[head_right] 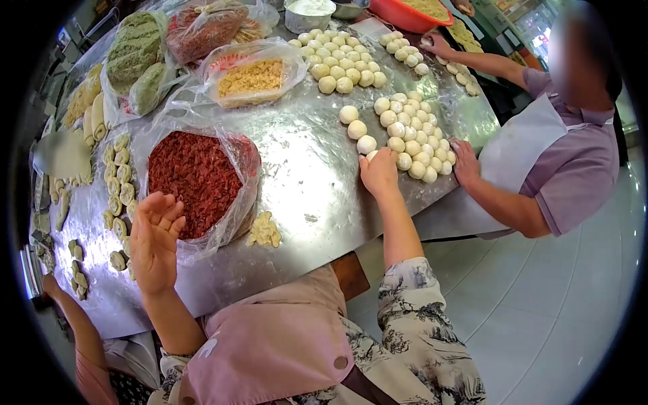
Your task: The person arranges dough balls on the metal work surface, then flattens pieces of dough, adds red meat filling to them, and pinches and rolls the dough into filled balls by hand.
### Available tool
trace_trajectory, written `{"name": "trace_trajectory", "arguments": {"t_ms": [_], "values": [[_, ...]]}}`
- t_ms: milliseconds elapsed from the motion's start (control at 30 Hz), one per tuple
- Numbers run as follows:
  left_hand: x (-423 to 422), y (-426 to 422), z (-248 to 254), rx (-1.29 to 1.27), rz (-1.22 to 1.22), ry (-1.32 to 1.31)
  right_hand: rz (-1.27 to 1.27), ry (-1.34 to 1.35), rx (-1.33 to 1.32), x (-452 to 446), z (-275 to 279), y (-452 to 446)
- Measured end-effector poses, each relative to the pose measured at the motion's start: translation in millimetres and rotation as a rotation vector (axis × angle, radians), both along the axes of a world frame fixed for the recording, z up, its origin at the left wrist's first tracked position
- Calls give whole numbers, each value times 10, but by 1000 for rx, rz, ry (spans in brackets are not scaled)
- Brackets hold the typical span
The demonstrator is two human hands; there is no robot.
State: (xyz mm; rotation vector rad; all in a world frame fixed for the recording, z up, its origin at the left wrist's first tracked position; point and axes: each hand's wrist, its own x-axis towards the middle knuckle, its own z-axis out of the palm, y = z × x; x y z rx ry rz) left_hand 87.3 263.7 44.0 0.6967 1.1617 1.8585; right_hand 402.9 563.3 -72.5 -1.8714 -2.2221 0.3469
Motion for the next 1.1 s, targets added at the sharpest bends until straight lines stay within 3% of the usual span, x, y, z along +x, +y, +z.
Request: {"name": "trace_trajectory", "arguments": {"t_ms": [67,167,233,300,367,433,467,500,533,633,667,833,900,967,1033,1067,1100], "values": [[-32,-113,-64,-10,-14,-15,44,3,-74,27,126,-11],[-88,-424,-22,14,113,-24,24,23,56,43,368,-274],[-246,-796,-117,-34,271,-20,-69,208,-12,-68,710,-585],[-421,-1112,-256,-188,494,20,-135,325,-75,-126,724,-853],[-500,-1447,-487,-403,789,47,58,283,-168,-210,728,-1048],[-503,-1669,-688,-701,926,165,241,317,-222,-430,718,-1229],[-480,-1773,-814,-791,955,272,317,367,-222,-521,713,-1247],[-505,-2124,-1232,-889,941,673,309,441,-220,-580,736,-1262],[-292,-1902,-952,-1093,919,732,291,515,-216,-657,746,-1240],[-17,-1793,-1055,-1207,897,867,285,730,-233,-808,815,-1096],[39,-1727,-1026,-1243,850,792,291,847,-248,-845,823,-1041],[80,-1462,-1178,-1094,818,958,478,874,-286,-1415,1272,-1222],[4,-1371,-1135,-1080,772,800,608,802,-309,-1720,1416,-1323],[-39,-1290,-1003,-1026,718,623,858,554,-240,-2025,1487,-1384],[-22,-1262,-975,-982,699,516,1118,353,-41,-2317,1323,-1325],[-8,-1262,-961,-962,687,463,1122,309,-160,-2465,1292,-1349],[-8,-1276,-947,-855,693,280,1184,274,-84,-2616,1160,-1337]]}}
